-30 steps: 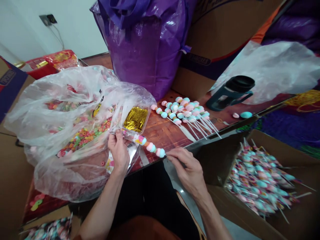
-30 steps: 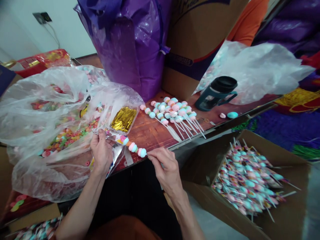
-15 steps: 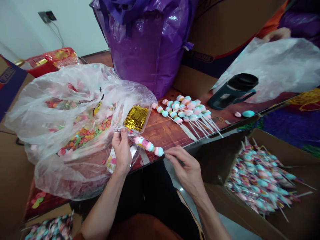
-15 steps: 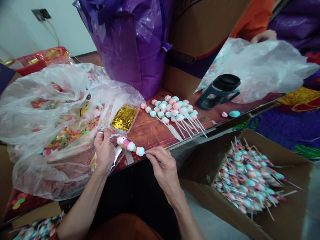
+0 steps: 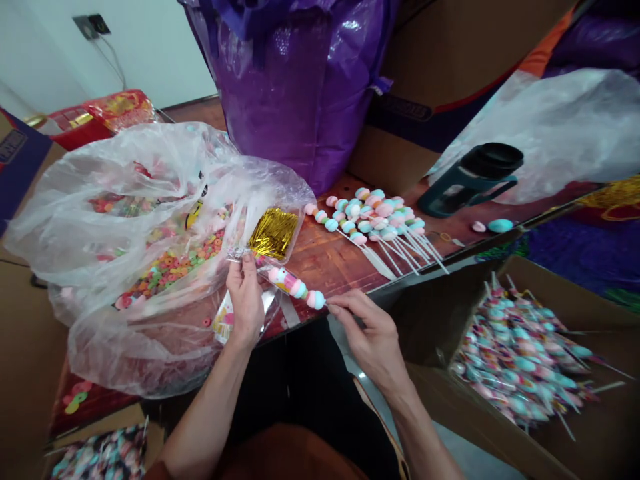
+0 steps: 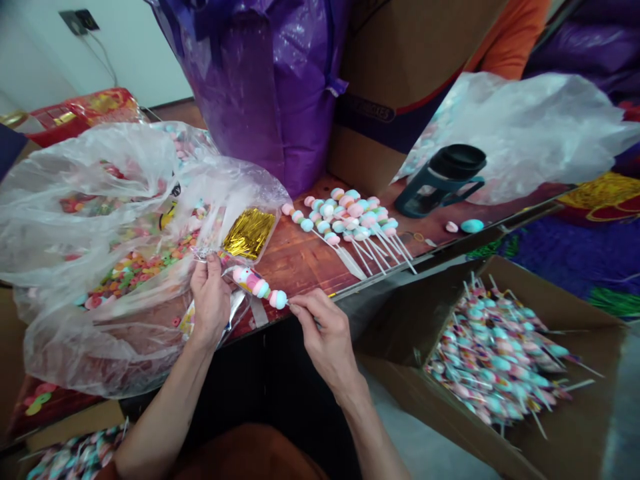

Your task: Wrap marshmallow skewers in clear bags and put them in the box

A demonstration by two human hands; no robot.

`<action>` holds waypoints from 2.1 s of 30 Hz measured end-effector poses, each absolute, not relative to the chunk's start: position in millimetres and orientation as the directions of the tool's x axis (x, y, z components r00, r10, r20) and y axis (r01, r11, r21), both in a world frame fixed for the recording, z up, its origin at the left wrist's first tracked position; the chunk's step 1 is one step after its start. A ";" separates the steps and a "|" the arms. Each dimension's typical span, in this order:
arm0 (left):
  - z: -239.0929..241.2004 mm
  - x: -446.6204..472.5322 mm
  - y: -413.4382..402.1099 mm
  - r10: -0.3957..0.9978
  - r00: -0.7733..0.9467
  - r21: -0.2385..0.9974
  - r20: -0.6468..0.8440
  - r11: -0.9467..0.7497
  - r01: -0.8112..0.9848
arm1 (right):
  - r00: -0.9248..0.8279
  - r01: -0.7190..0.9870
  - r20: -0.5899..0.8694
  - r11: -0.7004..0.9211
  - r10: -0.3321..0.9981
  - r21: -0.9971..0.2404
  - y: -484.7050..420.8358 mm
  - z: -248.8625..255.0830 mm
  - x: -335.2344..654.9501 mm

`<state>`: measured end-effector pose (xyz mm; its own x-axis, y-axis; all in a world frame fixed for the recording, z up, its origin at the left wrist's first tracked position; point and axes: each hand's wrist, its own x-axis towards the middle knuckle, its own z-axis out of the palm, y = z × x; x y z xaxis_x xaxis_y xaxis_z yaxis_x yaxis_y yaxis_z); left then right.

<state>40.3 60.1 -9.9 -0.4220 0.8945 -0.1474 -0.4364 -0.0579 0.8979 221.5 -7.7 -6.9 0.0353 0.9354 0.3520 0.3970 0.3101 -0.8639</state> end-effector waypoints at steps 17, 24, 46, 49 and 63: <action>-4.4 53.1 47.2 0.957 -0.178 0.806 -0.231 0.086 -0.586 | 0.041 0.409 0.341 0.296 0.939 -0.863 -12.1 -13.1 212.8; -8.8 54.3 46.0 0.960 -0.144 0.765 -0.242 0.098 -0.636 | 0.022 0.197 -0.015 -0.019 1.000 -0.980 -10.8 -12.6 212.6; -6.3 53.7 44.8 0.957 -0.178 0.799 -0.228 0.079 -0.596 | -0.076 0.596 0.530 0.465 0.844 -0.655 -18.3 -16.6 197.1; -6.7 57.4 42.6 0.959 -0.190 0.795 -0.210 0.054 -0.604 | -0.057 0.604 0.531 0.453 0.845 -0.656 -19.1 -15.5 194.0; -8.2 62.5 40.6 0.953 -0.181 0.768 -0.243 0.075 -0.636 | -0.091 0.641 0.546 0.468 0.833 -0.608 -22.0 -13.9 188.3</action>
